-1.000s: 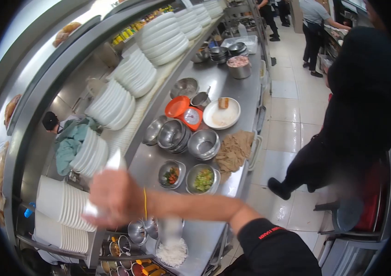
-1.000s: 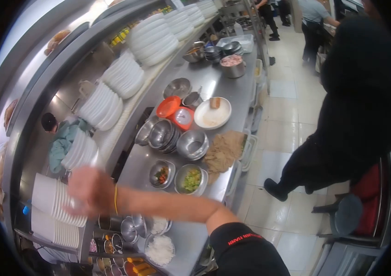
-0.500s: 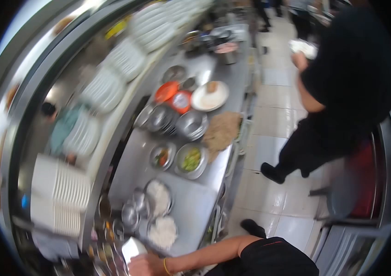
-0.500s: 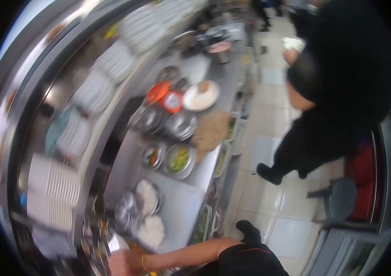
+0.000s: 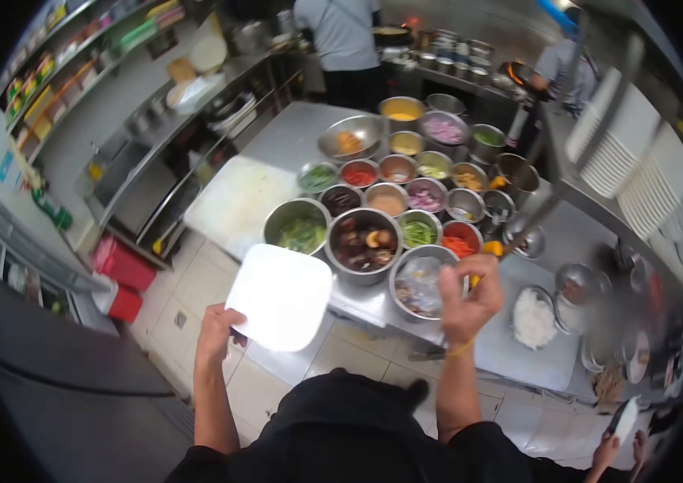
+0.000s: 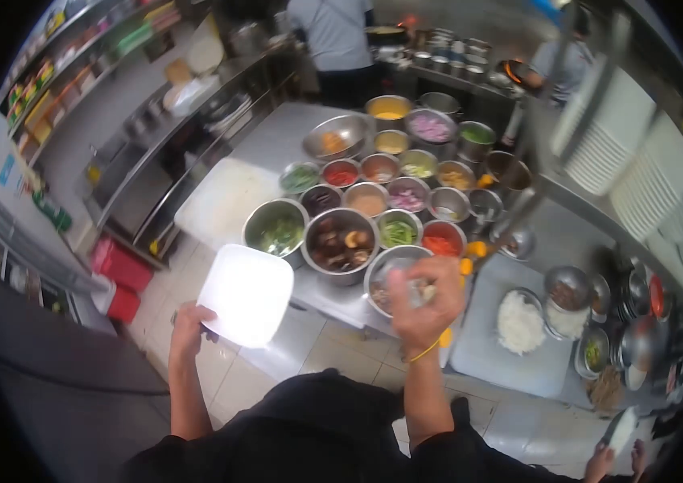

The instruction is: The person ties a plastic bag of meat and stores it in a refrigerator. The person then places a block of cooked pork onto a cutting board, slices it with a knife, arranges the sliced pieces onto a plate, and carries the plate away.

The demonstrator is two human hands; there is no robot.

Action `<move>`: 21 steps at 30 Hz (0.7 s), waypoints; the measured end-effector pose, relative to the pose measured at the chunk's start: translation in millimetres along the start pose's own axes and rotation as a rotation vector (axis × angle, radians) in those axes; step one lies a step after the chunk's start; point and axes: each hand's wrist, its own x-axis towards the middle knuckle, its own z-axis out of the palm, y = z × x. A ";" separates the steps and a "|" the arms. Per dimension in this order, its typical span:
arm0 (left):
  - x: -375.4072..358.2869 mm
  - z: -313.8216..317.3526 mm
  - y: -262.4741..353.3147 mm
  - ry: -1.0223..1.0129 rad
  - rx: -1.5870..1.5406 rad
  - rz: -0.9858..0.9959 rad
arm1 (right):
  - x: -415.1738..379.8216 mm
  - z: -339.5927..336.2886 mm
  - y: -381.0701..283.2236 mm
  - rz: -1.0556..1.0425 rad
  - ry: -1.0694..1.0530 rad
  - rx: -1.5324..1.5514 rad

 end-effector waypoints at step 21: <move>457.7 -54.1 -24.0 0.017 0.066 -0.112 | 33.4 221.1 113.8 0.452 -0.427 -0.189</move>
